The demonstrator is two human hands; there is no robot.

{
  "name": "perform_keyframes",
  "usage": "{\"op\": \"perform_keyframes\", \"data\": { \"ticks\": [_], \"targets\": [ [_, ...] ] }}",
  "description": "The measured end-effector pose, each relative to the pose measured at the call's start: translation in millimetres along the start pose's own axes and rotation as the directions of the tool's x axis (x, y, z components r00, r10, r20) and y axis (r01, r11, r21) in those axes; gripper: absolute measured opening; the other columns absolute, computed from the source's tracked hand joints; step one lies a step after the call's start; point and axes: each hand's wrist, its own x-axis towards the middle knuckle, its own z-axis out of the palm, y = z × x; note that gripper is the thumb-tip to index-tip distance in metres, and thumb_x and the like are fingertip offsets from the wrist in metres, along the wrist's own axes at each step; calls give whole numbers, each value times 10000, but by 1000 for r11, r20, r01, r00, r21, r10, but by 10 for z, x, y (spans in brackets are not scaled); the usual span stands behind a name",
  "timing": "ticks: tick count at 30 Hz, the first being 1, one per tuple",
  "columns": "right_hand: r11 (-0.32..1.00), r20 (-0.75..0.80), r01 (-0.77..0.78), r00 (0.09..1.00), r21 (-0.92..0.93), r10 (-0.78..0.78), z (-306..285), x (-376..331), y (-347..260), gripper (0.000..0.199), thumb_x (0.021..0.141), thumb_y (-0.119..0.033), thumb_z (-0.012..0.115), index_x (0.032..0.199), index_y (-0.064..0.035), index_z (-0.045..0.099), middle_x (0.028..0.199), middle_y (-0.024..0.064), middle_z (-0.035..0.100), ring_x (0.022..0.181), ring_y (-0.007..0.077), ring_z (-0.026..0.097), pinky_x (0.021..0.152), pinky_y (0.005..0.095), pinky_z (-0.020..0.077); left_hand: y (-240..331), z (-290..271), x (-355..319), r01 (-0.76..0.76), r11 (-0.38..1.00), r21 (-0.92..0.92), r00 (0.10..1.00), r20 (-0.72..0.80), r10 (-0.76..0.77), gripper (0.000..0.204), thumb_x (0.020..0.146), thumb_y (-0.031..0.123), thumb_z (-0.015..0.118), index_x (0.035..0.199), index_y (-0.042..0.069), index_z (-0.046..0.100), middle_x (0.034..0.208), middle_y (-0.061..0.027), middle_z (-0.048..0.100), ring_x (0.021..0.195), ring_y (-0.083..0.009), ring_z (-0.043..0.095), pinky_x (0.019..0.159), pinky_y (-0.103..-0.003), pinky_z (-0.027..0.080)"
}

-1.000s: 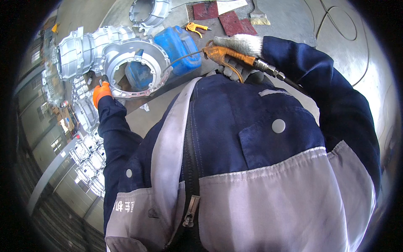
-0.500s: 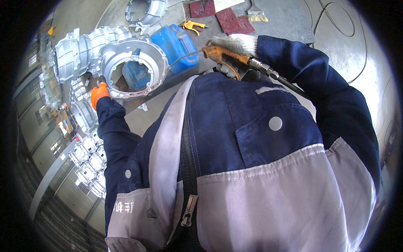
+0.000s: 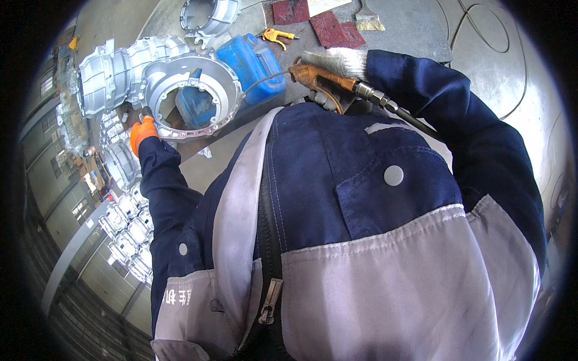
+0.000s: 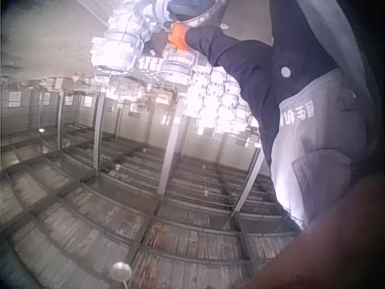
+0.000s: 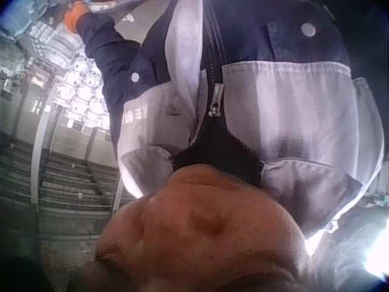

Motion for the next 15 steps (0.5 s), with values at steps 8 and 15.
{"op": "perform_keyframes", "data": {
  "ticks": [8,15],
  "targets": [
    [999,30,36,999,8,-36,78,46,20,503,875,-483,488,1065,-25,567,848,115,623,642,162,628,546,260,537,36,-47,-35,20,1000,0,998,63,-20,590,772,518,502,1127,53,576,1129,-176,582,1082,-326,532,906,-382,398],
    [990,54,-31,998,136,24,195,-154,-207,531,872,-491,481,1076,-8,566,803,114,628,565,131,620,477,206,529,50,-17,-58,-13,1000,11,1000,-25,13,529,770,495,510,1052,60,612,1061,-173,611,1013,-329,570,844,-400,434]
  ]
}}
